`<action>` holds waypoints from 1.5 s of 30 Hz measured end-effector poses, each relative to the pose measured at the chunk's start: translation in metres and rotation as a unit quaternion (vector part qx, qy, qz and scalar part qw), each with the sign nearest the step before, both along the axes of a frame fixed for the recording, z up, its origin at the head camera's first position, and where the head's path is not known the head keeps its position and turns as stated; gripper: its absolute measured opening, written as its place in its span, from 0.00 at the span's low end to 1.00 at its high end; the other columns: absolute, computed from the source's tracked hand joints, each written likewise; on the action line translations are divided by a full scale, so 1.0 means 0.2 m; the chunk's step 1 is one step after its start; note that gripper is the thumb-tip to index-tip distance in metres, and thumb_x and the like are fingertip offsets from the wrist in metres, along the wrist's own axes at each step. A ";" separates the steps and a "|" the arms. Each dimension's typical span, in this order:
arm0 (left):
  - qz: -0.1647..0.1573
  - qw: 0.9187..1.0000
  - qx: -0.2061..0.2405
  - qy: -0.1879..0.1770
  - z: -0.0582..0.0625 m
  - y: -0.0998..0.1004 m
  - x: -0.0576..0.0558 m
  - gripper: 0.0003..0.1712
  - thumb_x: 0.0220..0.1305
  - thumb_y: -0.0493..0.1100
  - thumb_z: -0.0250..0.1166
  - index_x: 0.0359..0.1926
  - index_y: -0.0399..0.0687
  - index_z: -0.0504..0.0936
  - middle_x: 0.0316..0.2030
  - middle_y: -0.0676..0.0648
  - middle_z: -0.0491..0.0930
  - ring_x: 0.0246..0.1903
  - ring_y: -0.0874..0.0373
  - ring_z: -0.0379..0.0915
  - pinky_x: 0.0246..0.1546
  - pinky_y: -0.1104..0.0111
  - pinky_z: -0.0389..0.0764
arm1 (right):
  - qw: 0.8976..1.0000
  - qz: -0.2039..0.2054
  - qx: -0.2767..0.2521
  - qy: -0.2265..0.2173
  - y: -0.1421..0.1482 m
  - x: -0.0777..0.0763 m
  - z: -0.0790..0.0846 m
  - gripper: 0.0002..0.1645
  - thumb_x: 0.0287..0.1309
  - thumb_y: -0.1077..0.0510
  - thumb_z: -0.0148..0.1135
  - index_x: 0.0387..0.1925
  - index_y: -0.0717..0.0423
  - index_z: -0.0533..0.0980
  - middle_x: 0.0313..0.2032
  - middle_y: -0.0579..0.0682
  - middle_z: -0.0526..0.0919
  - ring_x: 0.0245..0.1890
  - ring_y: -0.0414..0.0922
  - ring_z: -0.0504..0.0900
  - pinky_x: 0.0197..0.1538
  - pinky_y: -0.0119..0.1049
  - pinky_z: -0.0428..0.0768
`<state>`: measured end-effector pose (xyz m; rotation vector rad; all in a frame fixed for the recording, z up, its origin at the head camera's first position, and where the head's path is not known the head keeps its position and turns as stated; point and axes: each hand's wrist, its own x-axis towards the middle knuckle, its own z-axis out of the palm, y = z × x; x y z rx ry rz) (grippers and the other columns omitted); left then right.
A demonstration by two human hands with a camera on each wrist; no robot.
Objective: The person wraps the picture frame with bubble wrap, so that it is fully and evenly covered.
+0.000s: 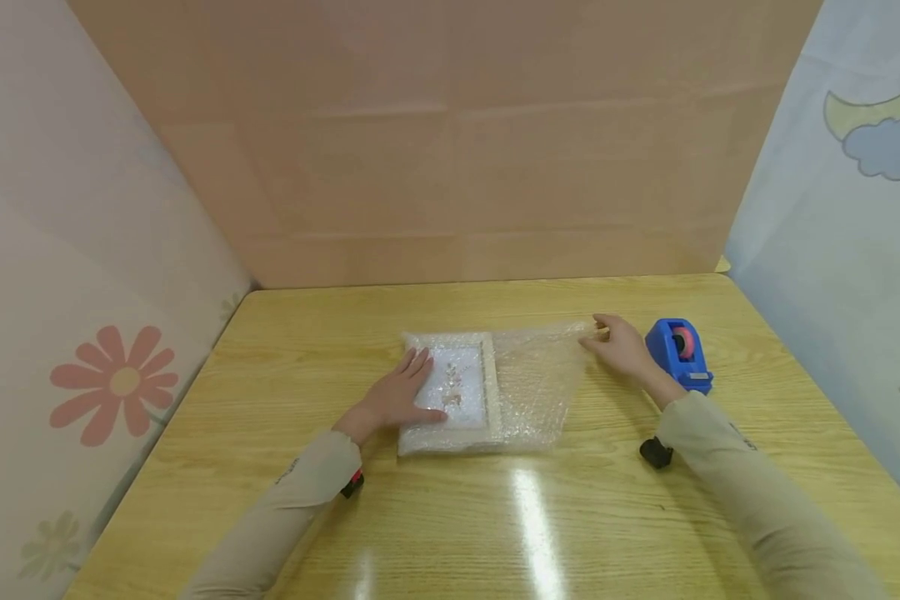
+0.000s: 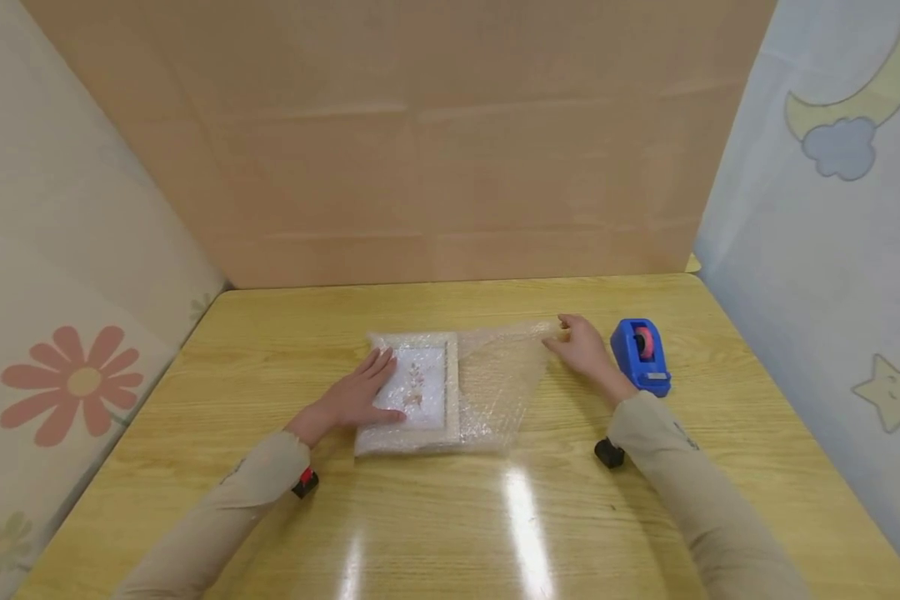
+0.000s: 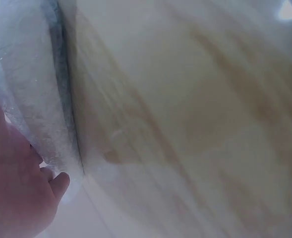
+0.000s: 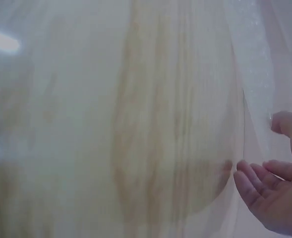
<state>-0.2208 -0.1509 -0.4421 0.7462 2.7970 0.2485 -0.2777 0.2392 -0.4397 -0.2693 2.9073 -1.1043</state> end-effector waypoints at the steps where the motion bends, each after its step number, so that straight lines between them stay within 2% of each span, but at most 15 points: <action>1: 0.000 1.000 0.000 -0.001 0.00 0.00 0.00 0.58 0.51 0.72 0.54 0.70 0.42 0.41 0.70 0.46 0.33 0.69 0.52 0.23 0.66 0.60 0.49 | 1.000 -0.006 -0.011 -0.008 0.00 0.00 0.00 0.37 0.61 0.51 0.54 0.62 0.71 0.58 0.56 0.70 0.66 0.52 0.63 0.69 0.51 0.55 0.70; 6: 0.000 1.000 0.008 0.002 -0.01 0.00 -0.01 0.59 0.51 0.73 0.54 0.70 0.42 0.42 0.70 0.46 0.33 0.69 0.52 0.24 0.65 0.59 0.49 | 0.995 -0.029 -0.087 -0.038 0.00 -0.02 -0.02 0.29 0.61 0.57 0.53 0.58 0.71 0.62 0.52 0.68 0.68 0.46 0.59 0.75 0.41 0.40 0.79; 10: 0.001 1.000 0.007 0.003 -0.01 0.00 -0.01 0.59 0.51 0.73 0.54 0.70 0.42 0.42 0.70 0.46 0.33 0.69 0.51 0.24 0.65 0.59 0.49 | 0.987 -0.043 -0.145 -0.051 -0.02 -0.03 -0.03 0.25 0.59 0.62 0.54 0.56 0.69 0.63 0.50 0.65 0.68 0.37 0.44 0.79 0.34 0.28 0.78; 12: 0.001 1.000 0.007 0.003 -0.01 0.00 -0.01 0.59 0.51 0.73 0.54 0.70 0.42 0.42 0.70 0.46 0.33 0.69 0.51 0.23 0.66 0.60 0.48 | 0.983 -0.046 -0.171 -0.044 -0.03 -0.02 -0.02 0.24 0.59 0.63 0.54 0.56 0.69 0.64 0.50 0.64 0.68 0.33 0.36 0.77 0.33 0.27 0.78; 14: 0.000 1.000 0.006 0.003 -0.01 0.00 -0.01 0.59 0.51 0.73 0.53 0.70 0.42 0.42 0.70 0.46 0.33 0.69 0.51 0.23 0.65 0.60 0.48 | 0.980 -0.042 -0.191 -0.026 -0.05 -0.02 0.00 0.23 0.60 0.63 0.53 0.56 0.68 0.64 0.49 0.63 0.69 0.31 0.33 0.76 0.33 0.28 0.78; 18: 0.005 1.000 0.008 0.002 -0.02 0.00 0.00 0.59 0.50 0.73 0.54 0.70 0.42 0.42 0.70 0.46 0.33 0.68 0.52 0.23 0.66 0.60 0.48 | 0.968 -0.031 -0.248 0.006 -0.12 -0.01 0.06 0.23 0.61 0.63 0.53 0.55 0.70 0.64 0.46 0.59 0.69 0.31 0.32 0.78 0.35 0.32 0.80; 22: 0.007 1.000 0.011 0.002 -0.02 -0.01 0.00 0.59 0.50 0.73 0.54 0.70 0.42 0.42 0.70 0.47 0.33 0.68 0.52 0.23 0.66 0.60 0.47 | 0.950 -0.016 -0.311 0.014 -0.21 0.00 0.14 0.22 0.59 0.66 0.53 0.55 0.71 0.64 0.44 0.54 0.70 0.32 0.32 0.78 0.37 0.31 0.80; 30: 0.007 1.000 0.018 0.003 -0.02 0.00 0.00 0.60 0.50 0.74 0.54 0.70 0.42 0.41 0.70 0.47 0.32 0.68 0.53 0.23 0.66 0.60 0.47 | 0.925 0.020 -0.379 0.024 -0.51 0.03 0.25 0.20 0.57 0.69 0.55 0.51 0.74 0.66 0.40 0.47 0.72 0.31 0.32 0.79 0.35 0.26 0.79; 35: 0.008 1.000 0.027 0.006 -0.02 -0.01 0.00 0.59 0.50 0.73 0.55 0.70 0.41 0.42 0.70 0.46 0.34 0.69 0.52 0.24 0.66 0.59 0.48 | 0.910 0.038 -0.412 0.016 -0.71 0.05 0.23 0.18 0.56 0.71 0.55 0.49 0.73 0.67 0.39 0.48 0.73 0.30 0.33 0.79 0.36 0.26 0.79; 39: 0.012 1.000 0.026 0.005 -0.02 -0.01 0.01 0.59 0.50 0.73 0.55 0.70 0.42 0.42 0.70 0.47 0.33 0.69 0.52 0.24 0.66 0.59 0.48 | 0.903 0.026 -0.429 -0.023 -0.83 0.07 0.18 0.18 0.55 0.72 0.56 0.49 0.74 0.68 0.37 0.49 0.74 0.34 0.36 0.79 0.39 0.28 0.79; 43: 0.017 0.999 0.032 0.004 -0.02 0.00 0.01 0.59 0.49 0.72 0.56 0.70 0.42 0.43 0.70 0.47 0.34 0.69 0.53 0.24 0.65 0.58 0.49 | 0.901 0.004 -0.428 -0.070 -0.89 0.06 0.12 0.18 0.53 0.72 0.56 0.47 0.73 0.69 0.35 0.50 0.74 0.35 0.38 0.78 0.40 0.28 0.79; 45: 0.021 0.999 0.033 0.000 -0.02 0.00 0.00 0.59 0.49 0.72 0.57 0.70 0.43 0.43 0.70 0.48 0.34 0.69 0.53 0.24 0.65 0.58 0.49 | 0.907 0.003 -0.413 -0.087 -0.91 0.05 0.08 0.17 0.53 0.71 0.57 0.47 0.73 0.70 0.36 0.52 0.76 0.34 0.38 0.78 0.40 0.28 0.78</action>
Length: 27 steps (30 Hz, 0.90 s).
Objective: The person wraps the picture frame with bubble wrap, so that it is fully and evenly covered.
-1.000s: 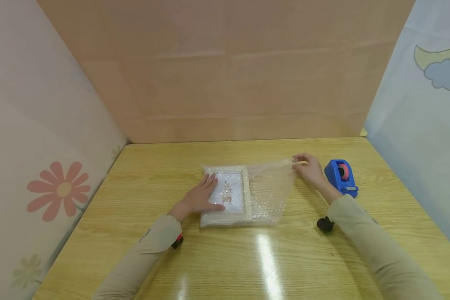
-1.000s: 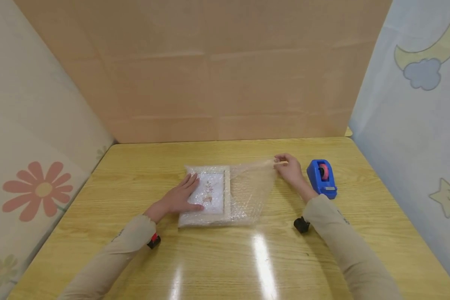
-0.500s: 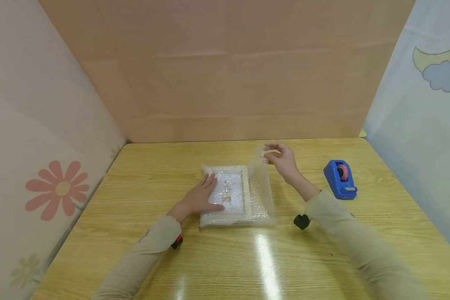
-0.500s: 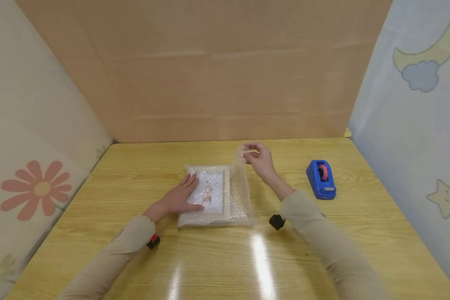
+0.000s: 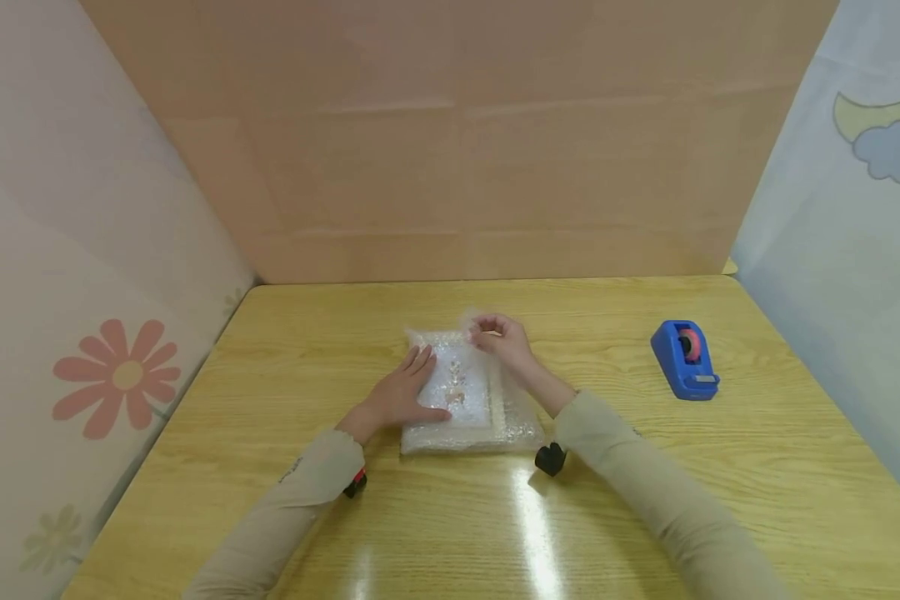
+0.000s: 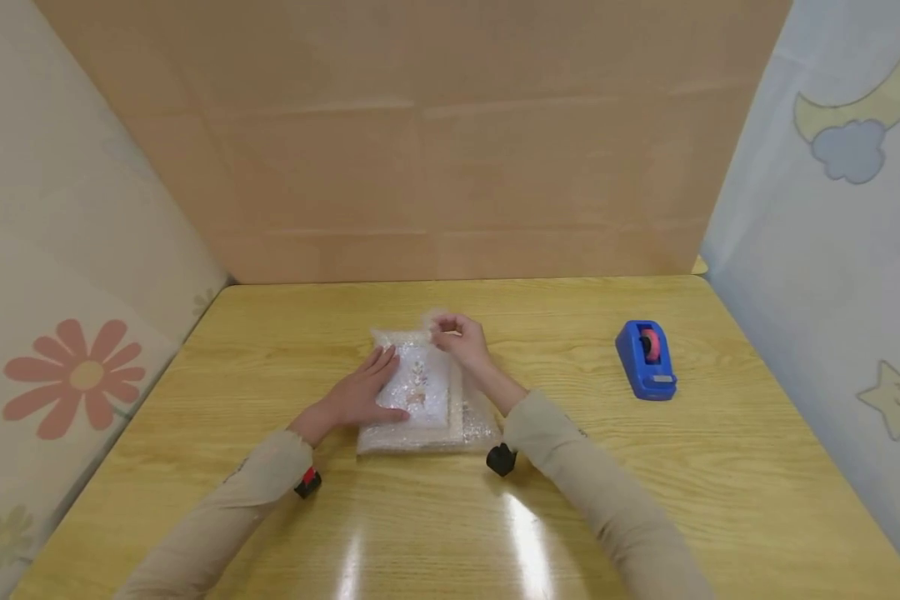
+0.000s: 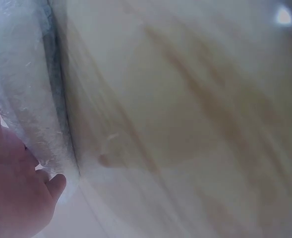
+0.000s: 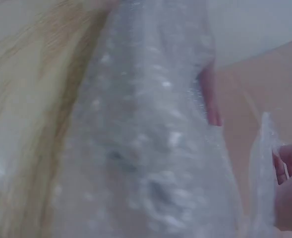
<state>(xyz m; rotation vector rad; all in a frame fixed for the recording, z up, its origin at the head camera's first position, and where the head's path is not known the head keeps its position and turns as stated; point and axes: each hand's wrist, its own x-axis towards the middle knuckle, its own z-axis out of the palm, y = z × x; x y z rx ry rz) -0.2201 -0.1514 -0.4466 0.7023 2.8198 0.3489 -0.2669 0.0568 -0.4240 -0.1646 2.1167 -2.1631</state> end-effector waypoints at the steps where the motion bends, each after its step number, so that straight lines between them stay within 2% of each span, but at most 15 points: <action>1: 0.001 1.000 0.002 0.001 0.00 0.00 0.00 0.59 0.49 0.72 0.57 0.70 0.43 0.43 0.71 0.48 0.35 0.69 0.53 0.24 0.65 0.58 0.50 | 1.000 0.004 0.010 -0.003 -0.01 -0.01 -0.02 0.17 0.53 0.71 0.57 0.46 0.73 0.70 0.36 0.53 0.77 0.33 0.38 0.78 0.41 0.29 0.79; 5: 0.004 1.000 0.000 -0.001 0.00 0.00 0.00 0.59 0.48 0.73 0.57 0.70 0.44 0.43 0.70 0.49 0.34 0.69 0.54 0.24 0.65 0.58 0.51 | 0.997 0.020 0.079 0.003 -0.04 -0.02 -0.09 0.16 0.53 0.69 0.59 0.45 0.70 0.73 0.38 0.57 0.79 0.35 0.41 0.78 0.43 0.31 0.78; 9: 0.001 1.000 0.013 0.007 0.00 0.00 0.00 0.59 0.48 0.73 0.57 0.70 0.43 0.45 0.70 0.47 0.35 0.69 0.53 0.25 0.64 0.56 0.52 | 0.990 0.017 0.138 0.024 -0.07 -0.02 -0.12 0.12 0.53 0.66 0.60 0.42 0.65 0.76 0.39 0.56 0.79 0.40 0.46 0.78 0.45 0.34 0.77; 13: -0.002 1.000 0.023 0.012 0.01 -0.01 0.01 0.60 0.48 0.72 0.58 0.69 0.41 0.45 0.70 0.46 0.35 0.69 0.51 0.26 0.64 0.55 0.52 | 0.985 0.020 0.161 0.052 -0.12 -0.01 -0.13 0.10 0.53 0.66 0.60 0.39 0.65 0.77 0.38 0.56 0.80 0.40 0.49 0.78 0.45 0.36 0.77; 18: -0.006 0.999 0.030 0.016 0.01 -0.01 0.01 0.59 0.49 0.71 0.59 0.69 0.39 0.46 0.70 0.44 0.36 0.69 0.50 0.27 0.64 0.55 0.51 | 0.975 0.028 0.203 0.082 -0.14 -0.01 -0.14 0.08 0.53 0.65 0.61 0.37 0.63 0.79 0.36 0.55 0.82 0.37 0.47 0.80 0.43 0.34 0.78; 27: -0.011 0.999 0.047 0.013 0.01 0.00 0.01 0.59 0.49 0.70 0.59 0.69 0.38 0.45 0.70 0.44 0.34 0.69 0.49 0.27 0.64 0.55 0.52 | 0.956 0.080 0.252 0.131 -0.14 0.02 -0.14 0.10 0.52 0.64 0.62 0.38 0.64 0.80 0.37 0.57 0.83 0.37 0.48 0.81 0.44 0.35 0.78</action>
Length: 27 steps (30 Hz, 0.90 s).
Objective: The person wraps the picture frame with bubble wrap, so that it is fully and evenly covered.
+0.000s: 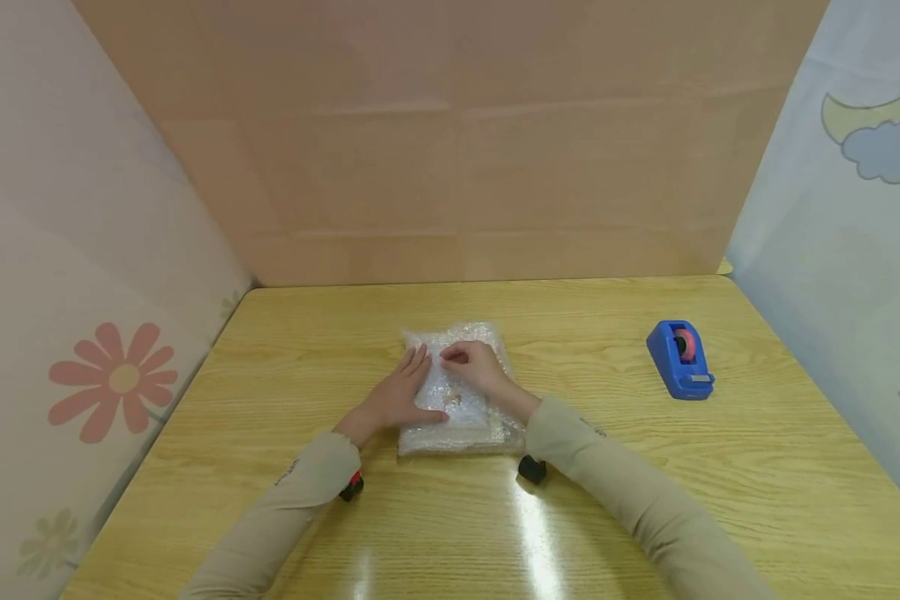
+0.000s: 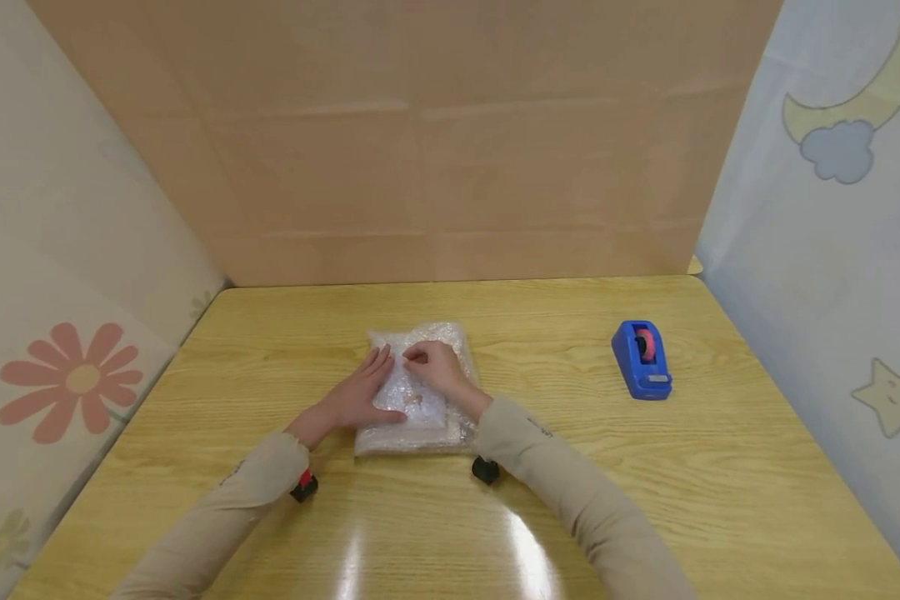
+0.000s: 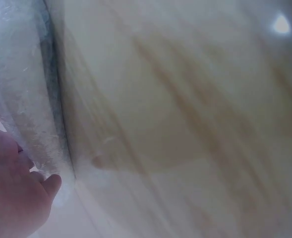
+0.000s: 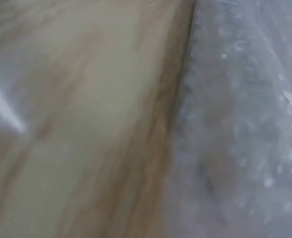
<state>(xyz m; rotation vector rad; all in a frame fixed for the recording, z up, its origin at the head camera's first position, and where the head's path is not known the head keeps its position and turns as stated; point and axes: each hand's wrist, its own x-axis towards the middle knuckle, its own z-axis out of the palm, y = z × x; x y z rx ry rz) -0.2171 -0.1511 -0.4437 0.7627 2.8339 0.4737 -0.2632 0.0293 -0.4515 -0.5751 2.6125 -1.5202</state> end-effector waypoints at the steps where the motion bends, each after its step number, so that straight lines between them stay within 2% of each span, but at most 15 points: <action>1: 0.001 1.000 0.000 -0.001 0.00 0.00 0.00 0.60 0.49 0.70 0.60 0.69 0.38 0.45 0.70 0.44 0.33 0.69 0.49 0.27 0.64 0.55 0.51 | 1.000 0.003 0.003 0.006 0.00 0.00 0.00 0.10 0.52 0.64 0.62 0.38 0.64 0.80 0.37 0.57 0.83 0.37 0.48 0.81 0.44 0.36 0.78; 7: 0.013 1.000 0.018 -0.013 0.00 -0.01 0.00 0.64 0.47 0.69 0.62 0.69 0.37 0.38 0.69 0.43 0.32 0.68 0.51 0.26 0.65 0.58 0.48 | 0.998 0.021 0.028 0.059 -0.02 0.02 0.01 0.09 0.49 0.68 0.62 0.36 0.66 0.80 0.37 0.58 0.82 0.39 0.51 0.80 0.45 0.38 0.78; 10: 0.018 0.999 0.035 -0.018 0.00 -0.02 0.00 0.66 0.47 0.68 0.63 0.69 0.36 0.35 0.69 0.43 0.33 0.68 0.52 0.27 0.65 0.59 0.47 | 0.996 0.031 0.042 0.068 -0.03 0.02 0.00 0.10 0.49 0.68 0.62 0.37 0.66 0.80 0.37 0.58 0.81 0.39 0.51 0.80 0.46 0.38 0.78; 12: 0.021 0.999 0.037 -0.021 0.00 -0.02 0.00 0.65 0.46 0.68 0.63 0.69 0.37 0.37 0.69 0.43 0.33 0.69 0.52 0.27 0.65 0.59 0.47 | 0.997 0.041 0.045 0.056 -0.03 0.02 0.01 0.12 0.50 0.68 0.61 0.39 0.66 0.79 0.38 0.58 0.81 0.40 0.51 0.80 0.46 0.37 0.77; 15: 0.024 0.999 0.032 -0.019 -0.01 -0.02 -0.01 0.63 0.46 0.69 0.63 0.69 0.38 0.42 0.70 0.44 0.35 0.69 0.52 0.27 0.65 0.57 0.48 | 0.998 0.059 0.020 -0.001 -0.01 0.00 0.01 0.16 0.52 0.68 0.59 0.45 0.66 0.76 0.41 0.58 0.80 0.43 0.50 0.79 0.47 0.36 0.77; 18: 0.025 0.999 0.018 -0.021 -0.02 -0.02 -0.01 0.61 0.46 0.70 0.62 0.69 0.39 0.46 0.70 0.45 0.35 0.69 0.52 0.27 0.65 0.57 0.48 | 0.995 0.077 -0.044 -0.048 0.04 0.00 0.03 0.19 0.55 0.68 0.56 0.51 0.69 0.72 0.44 0.61 0.78 0.45 0.52 0.77 0.50 0.37 0.76; 20: 0.024 0.999 0.011 -0.026 -0.01 -0.01 -0.02 0.62 0.46 0.71 0.61 0.69 0.40 0.46 0.70 0.45 0.35 0.69 0.53 0.26 0.66 0.58 0.47 | 0.992 0.076 -0.086 -0.052 0.10 0.01 0.04 0.20 0.57 0.69 0.54 0.52 0.71 0.70 0.45 0.64 0.77 0.47 0.54 0.76 0.51 0.39 0.75; 22: 0.022 0.999 0.004 -0.029 -0.01 0.00 -0.02 0.62 0.46 0.71 0.60 0.70 0.40 0.44 0.70 0.45 0.34 0.69 0.54 0.25 0.66 0.59 0.46 | 0.991 0.055 -0.115 -0.035 0.17 0.03 0.06 0.20 0.57 0.69 0.53 0.52 0.72 0.69 0.47 0.67 0.75 0.48 0.57 0.74 0.53 0.42 0.74; 24: 0.019 0.999 0.000 -0.029 -0.01 0.00 -0.02 0.62 0.46 0.71 0.60 0.70 0.40 0.44 0.70 0.45 0.34 0.69 0.53 0.25 0.66 0.60 0.46 | 0.991 0.008 -0.131 -0.025 0.25 0.06 0.06 0.19 0.58 0.69 0.52 0.52 0.72 0.69 0.49 0.66 0.74 0.51 0.57 0.72 0.54 0.45 0.72; 27: 0.018 1.000 0.000 -0.022 -0.01 0.00 -0.01 0.62 0.47 0.70 0.61 0.69 0.39 0.44 0.70 0.44 0.35 0.69 0.52 0.26 0.66 0.59 0.47 | 0.987 -0.055 -0.139 -0.053 0.36 0.12 0.04 0.22 0.61 0.67 0.49 0.57 0.69 0.65 0.56 0.65 0.68 0.57 0.58 0.65 0.58 0.49 0.67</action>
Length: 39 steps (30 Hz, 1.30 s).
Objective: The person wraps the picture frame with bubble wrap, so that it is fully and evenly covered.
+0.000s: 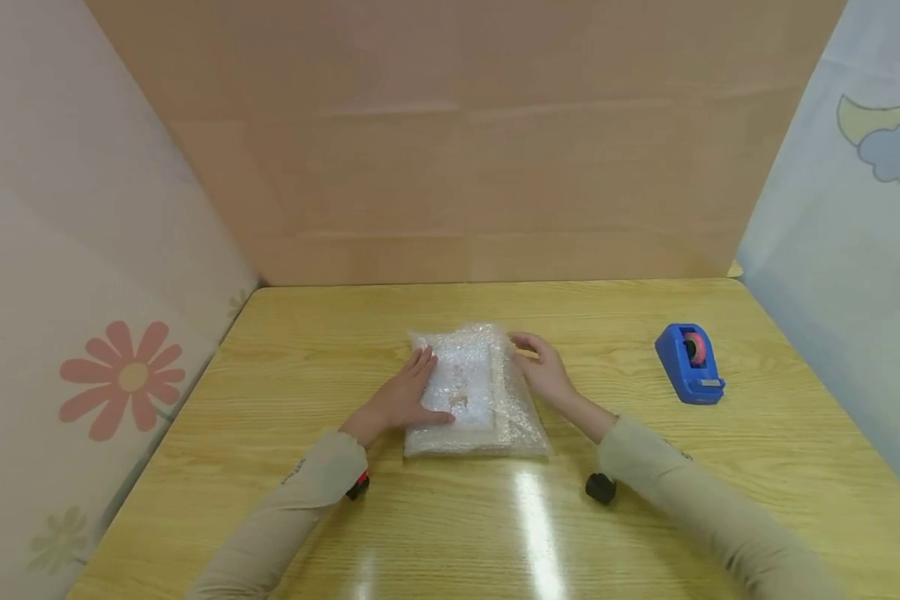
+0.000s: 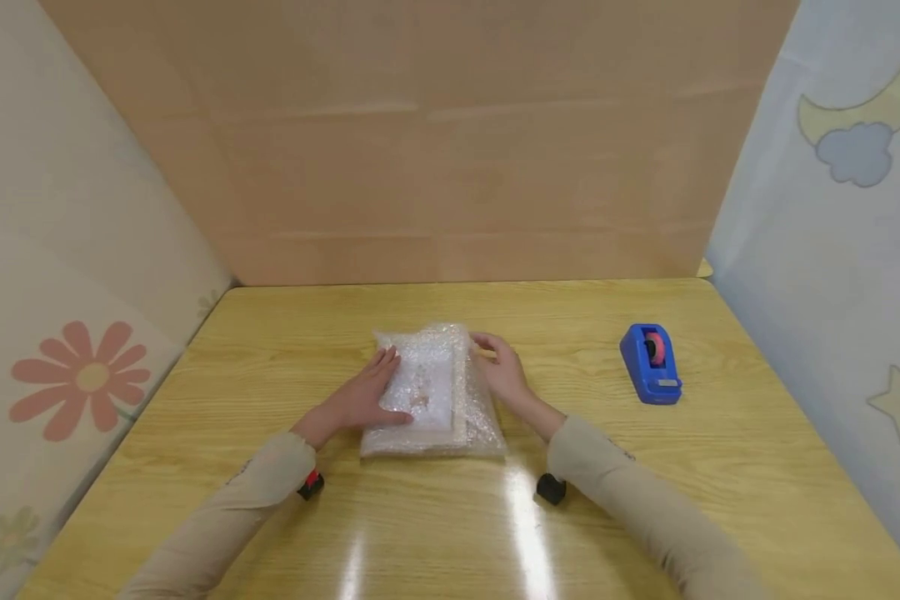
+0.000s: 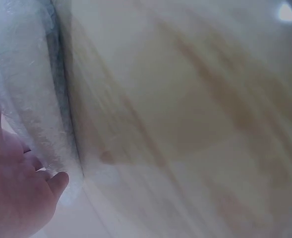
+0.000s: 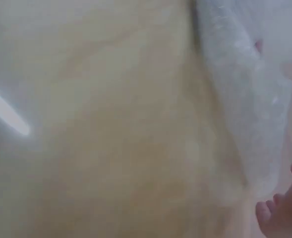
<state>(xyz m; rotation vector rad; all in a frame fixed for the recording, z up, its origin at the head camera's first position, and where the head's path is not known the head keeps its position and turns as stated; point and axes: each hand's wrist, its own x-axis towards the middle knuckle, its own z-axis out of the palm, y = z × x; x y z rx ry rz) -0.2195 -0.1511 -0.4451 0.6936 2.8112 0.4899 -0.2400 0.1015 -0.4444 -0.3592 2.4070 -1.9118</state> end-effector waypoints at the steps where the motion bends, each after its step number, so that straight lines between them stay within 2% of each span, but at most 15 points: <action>1: 0.001 1.000 0.001 0.000 0.00 0.00 0.00 0.62 0.47 0.70 0.61 0.69 0.39 0.44 0.70 0.44 0.35 0.69 0.52 0.26 0.66 0.59 0.47 | 1.000 -0.010 0.000 -0.016 0.03 0.02 -0.02 0.23 0.62 0.67 0.48 0.59 0.69 0.63 0.58 0.65 0.66 0.59 0.58 0.63 0.60 0.49 0.65; 5: 0.011 1.000 -0.003 -0.008 0.00 -0.01 0.01 0.63 0.46 0.71 0.61 0.70 0.41 0.43 0.70 0.46 0.33 0.68 0.55 0.24 0.66 0.61 0.46 | 0.997 0.016 -0.005 -0.072 0.06 0.08 -0.08 0.28 0.66 0.64 0.41 0.65 0.69 0.53 0.65 0.65 0.55 0.64 0.59 0.55 0.64 0.49 0.57; 8: 0.013 1.000 0.001 -0.004 0.00 -0.01 0.00 0.63 0.45 0.72 0.60 0.70 0.42 0.42 0.70 0.47 0.33 0.68 0.56 0.24 0.66 0.61 0.46 | 0.995 0.027 -0.041 -0.089 0.02 0.12 -0.09 0.29 0.66 0.66 0.37 0.66 0.67 0.49 0.67 0.64 0.50 0.66 0.58 0.50 0.66 0.48 0.52; 14: 0.011 1.000 0.019 0.005 -0.01 -0.01 0.00 0.65 0.45 0.72 0.61 0.70 0.42 0.38 0.70 0.46 0.32 0.69 0.55 0.25 0.66 0.61 0.46 | 0.984 -0.028 -0.127 -0.122 -0.08 0.15 -0.08 0.28 0.65 0.68 0.35 0.66 0.66 0.50 0.68 0.61 0.48 0.68 0.55 0.46 0.67 0.45 0.47; 17: 0.015 0.999 0.030 0.003 -0.01 -0.01 0.01 0.68 0.43 0.71 0.63 0.70 0.44 0.32 0.70 0.47 0.28 0.69 0.55 0.26 0.66 0.62 0.47 | 0.983 -0.040 -0.127 -0.127 -0.15 0.16 -0.05 0.28 0.66 0.66 0.34 0.67 0.66 0.48 0.68 0.61 0.47 0.68 0.55 0.45 0.68 0.45 0.46; 20: 0.021 0.999 0.047 -0.004 -0.01 -0.01 0.02 0.71 0.41 0.70 0.65 0.69 0.48 0.25 0.70 0.46 0.23 0.68 0.53 0.28 0.65 0.62 0.49 | 0.988 -0.052 -0.088 -0.115 -0.22 0.18 -0.02 0.30 0.67 0.64 0.34 0.67 0.66 0.45 0.69 0.60 0.43 0.68 0.54 0.42 0.68 0.45 0.43; 22: 0.027 0.998 0.062 -0.007 0.00 0.00 0.02 0.73 0.40 0.70 0.66 0.68 0.50 0.23 0.69 0.45 0.22 0.68 0.51 0.31 0.64 0.60 0.50 | 0.995 -0.053 -0.027 -0.086 -0.26 0.19 -0.01 0.30 0.66 0.65 0.34 0.67 0.69 0.43 0.68 0.63 0.41 0.68 0.56 0.39 0.68 0.46 0.40; 24: 0.033 0.997 0.067 -0.012 0.00 0.01 0.02 0.74 0.39 0.70 0.67 0.67 0.52 0.21 0.69 0.45 0.20 0.68 0.50 0.32 0.64 0.60 0.50 | 0.996 -0.052 0.052 -0.044 -0.28 0.20 -0.02 0.31 0.65 0.66 0.34 0.66 0.71 0.42 0.68 0.65 0.39 0.68 0.58 0.37 0.68 0.48 0.38; 26: 0.034 0.997 0.067 -0.012 0.00 0.01 0.02 0.74 0.39 0.70 0.67 0.68 0.52 0.22 0.69 0.46 0.20 0.68 0.49 0.33 0.64 0.59 0.51 | 0.991 -0.046 0.129 -0.003 -0.31 0.20 -0.02 0.31 0.65 0.66 0.35 0.66 0.73 0.41 0.67 0.67 0.37 0.68 0.59 0.35 0.67 0.51 0.37; 28: 0.024 0.998 0.059 -0.006 0.00 0.01 0.02 0.72 0.40 0.69 0.67 0.69 0.51 0.26 0.69 0.46 0.21 0.68 0.49 0.32 0.64 0.58 0.51 | 0.979 -0.044 0.199 0.031 -0.33 0.20 -0.02 0.32 0.64 0.67 0.37 0.65 0.74 0.42 0.67 0.69 0.37 0.67 0.61 0.35 0.66 0.54 0.39; 31: 0.000 1.000 0.030 0.010 0.01 0.01 0.02 0.65 0.44 0.68 0.65 0.71 0.49 0.36 0.70 0.47 0.26 0.68 0.48 0.29 0.64 0.55 0.50 | 0.963 -0.041 0.263 0.051 -0.35 0.20 -0.03 0.33 0.61 0.68 0.41 0.65 0.74 0.44 0.66 0.69 0.37 0.67 0.61 0.35 0.65 0.57 0.41; 33: -0.015 1.000 0.011 0.019 0.01 0.01 0.01 0.60 0.46 0.69 0.63 0.70 0.46 0.43 0.70 0.46 0.31 0.68 0.46 0.27 0.64 0.54 0.49 | 0.956 -0.041 0.285 0.055 -0.36 0.20 -0.03 0.34 0.59 0.69 0.43 0.65 0.75 0.46 0.66 0.70 0.37 0.67 0.61 0.35 0.65 0.57 0.41; 35: -0.022 1.000 -0.004 0.022 0.01 0.00 0.01 0.58 0.47 0.69 0.61 0.70 0.45 0.48 0.70 0.46 0.34 0.68 0.46 0.26 0.64 0.53 0.48 | 0.956 -0.038 0.285 0.056 -0.36 0.19 -0.02 0.35 0.57 0.70 0.45 0.64 0.75 0.47 0.66 0.71 0.37 0.67 0.62 0.35 0.65 0.58 0.41; 37: -0.022 0.999 -0.011 0.021 0.01 0.00 0.01 0.57 0.48 0.70 0.60 0.69 0.44 0.49 0.70 0.46 0.36 0.68 0.46 0.26 0.64 0.53 0.48 | 0.964 -0.006 0.261 0.047 -0.33 0.18 -0.02 0.36 0.58 0.68 0.45 0.64 0.75 0.46 0.66 0.71 0.34 0.67 0.62 0.32 0.65 0.58 0.38; 39: -0.020 1.000 -0.010 0.018 0.01 0.01 0.01 0.56 0.48 0.70 0.60 0.69 0.44 0.50 0.70 0.46 0.37 0.68 0.47 0.26 0.64 0.52 0.49 | 0.973 0.049 0.225 0.030 -0.27 0.17 0.00 0.37 0.60 0.64 0.45 0.65 0.74 0.43 0.66 0.69 0.29 0.67 0.61 0.27 0.64 0.59 0.34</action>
